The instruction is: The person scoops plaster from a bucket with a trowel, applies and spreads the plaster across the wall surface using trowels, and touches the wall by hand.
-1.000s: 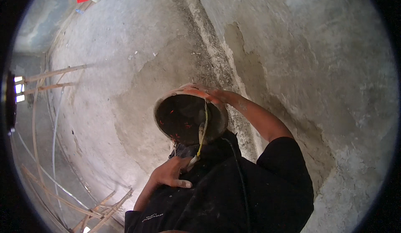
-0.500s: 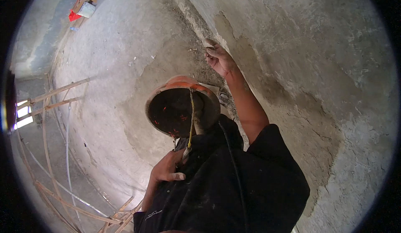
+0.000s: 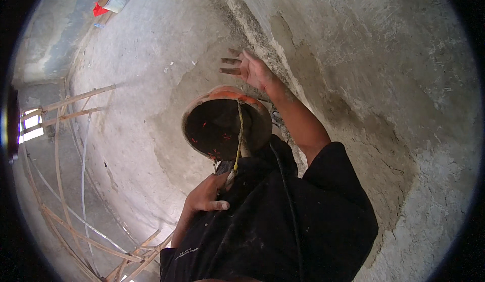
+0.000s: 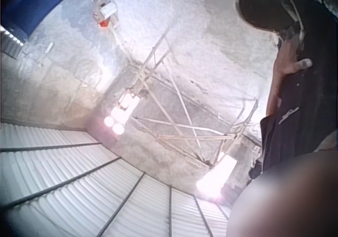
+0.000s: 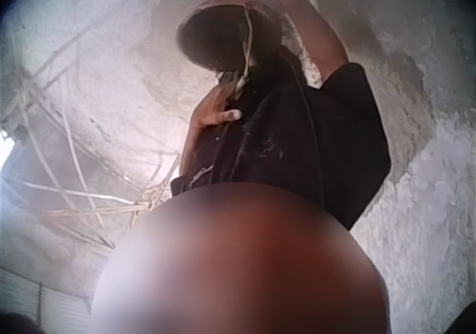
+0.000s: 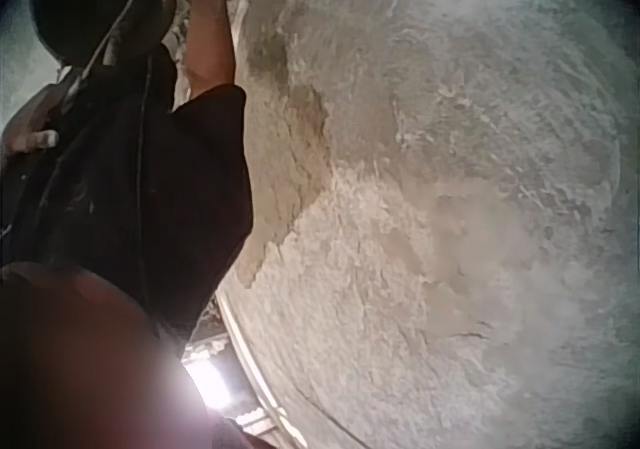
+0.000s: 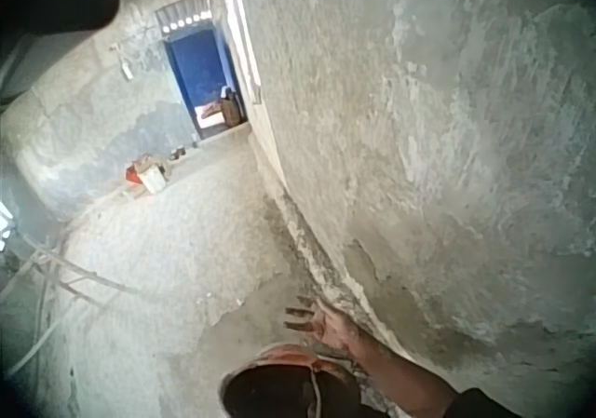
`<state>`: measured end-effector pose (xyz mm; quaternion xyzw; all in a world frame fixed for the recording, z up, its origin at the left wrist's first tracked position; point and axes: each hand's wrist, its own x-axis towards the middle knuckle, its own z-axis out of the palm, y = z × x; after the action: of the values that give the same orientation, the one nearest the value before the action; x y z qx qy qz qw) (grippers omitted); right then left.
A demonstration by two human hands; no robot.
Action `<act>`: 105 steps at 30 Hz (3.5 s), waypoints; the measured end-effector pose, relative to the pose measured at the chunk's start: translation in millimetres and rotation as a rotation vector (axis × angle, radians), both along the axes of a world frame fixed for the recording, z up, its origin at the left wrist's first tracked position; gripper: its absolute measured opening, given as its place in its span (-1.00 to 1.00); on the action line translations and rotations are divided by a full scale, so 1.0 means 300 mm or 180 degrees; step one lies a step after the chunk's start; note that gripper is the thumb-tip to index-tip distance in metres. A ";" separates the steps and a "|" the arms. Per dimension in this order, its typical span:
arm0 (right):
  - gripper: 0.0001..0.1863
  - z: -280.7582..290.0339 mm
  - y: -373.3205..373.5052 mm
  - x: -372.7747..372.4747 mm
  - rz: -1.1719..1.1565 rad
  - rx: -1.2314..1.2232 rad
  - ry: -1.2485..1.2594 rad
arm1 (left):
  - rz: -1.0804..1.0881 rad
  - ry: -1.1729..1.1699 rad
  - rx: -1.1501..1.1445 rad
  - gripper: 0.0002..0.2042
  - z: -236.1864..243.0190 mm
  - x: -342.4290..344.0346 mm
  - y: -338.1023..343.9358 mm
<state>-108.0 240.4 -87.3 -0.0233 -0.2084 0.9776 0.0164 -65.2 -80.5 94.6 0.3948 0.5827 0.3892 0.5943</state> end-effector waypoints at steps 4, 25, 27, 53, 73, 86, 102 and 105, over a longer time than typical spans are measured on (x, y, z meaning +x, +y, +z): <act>-0.36 -0.005 -0.089 -0.033 0.0435 0.0248 -0.0189 | -0.0225 0.0109 -0.0204 -0.24 -0.003 -0.010 0.013; -0.23 -0.291 -0.034 0.171 0.0904 0.1822 -0.1162 | 0.0359 0.0111 -0.0278 -0.28 0.042 -0.002 0.002; -0.25 -0.228 -0.038 0.058 0.0092 0.1802 -0.0790 | 0.0284 0.0087 -0.0274 -0.33 0.041 -0.004 0.008; -0.41 -0.138 -0.044 0.215 0.2488 0.5773 -0.0232 | 0.0512 0.0213 -0.0374 -0.33 0.027 0.010 -0.039; -0.44 0.046 -0.005 0.220 -0.1345 0.0549 -0.0081 | 0.0560 0.0192 -0.0055 -0.27 -0.011 -0.041 -0.038; -0.44 0.144 -0.005 0.169 -0.1074 0.1899 -0.0905 | 0.0723 0.0058 -0.0278 -0.23 0.018 -0.036 -0.020; -0.46 -0.085 -0.013 0.055 -0.1033 0.1967 -0.0891 | 0.0633 0.0239 -0.0325 -0.24 0.025 -0.046 -0.017; -0.40 -0.140 -0.077 0.001 -0.0447 0.2784 -0.1153 | 0.0616 0.0190 -0.0294 -0.25 0.020 -0.042 -0.019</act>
<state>-107.8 217.4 -129.2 -0.1983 -0.5977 0.7750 0.0540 -78.0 -86.3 100.4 0.3203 0.6528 0.4056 0.5538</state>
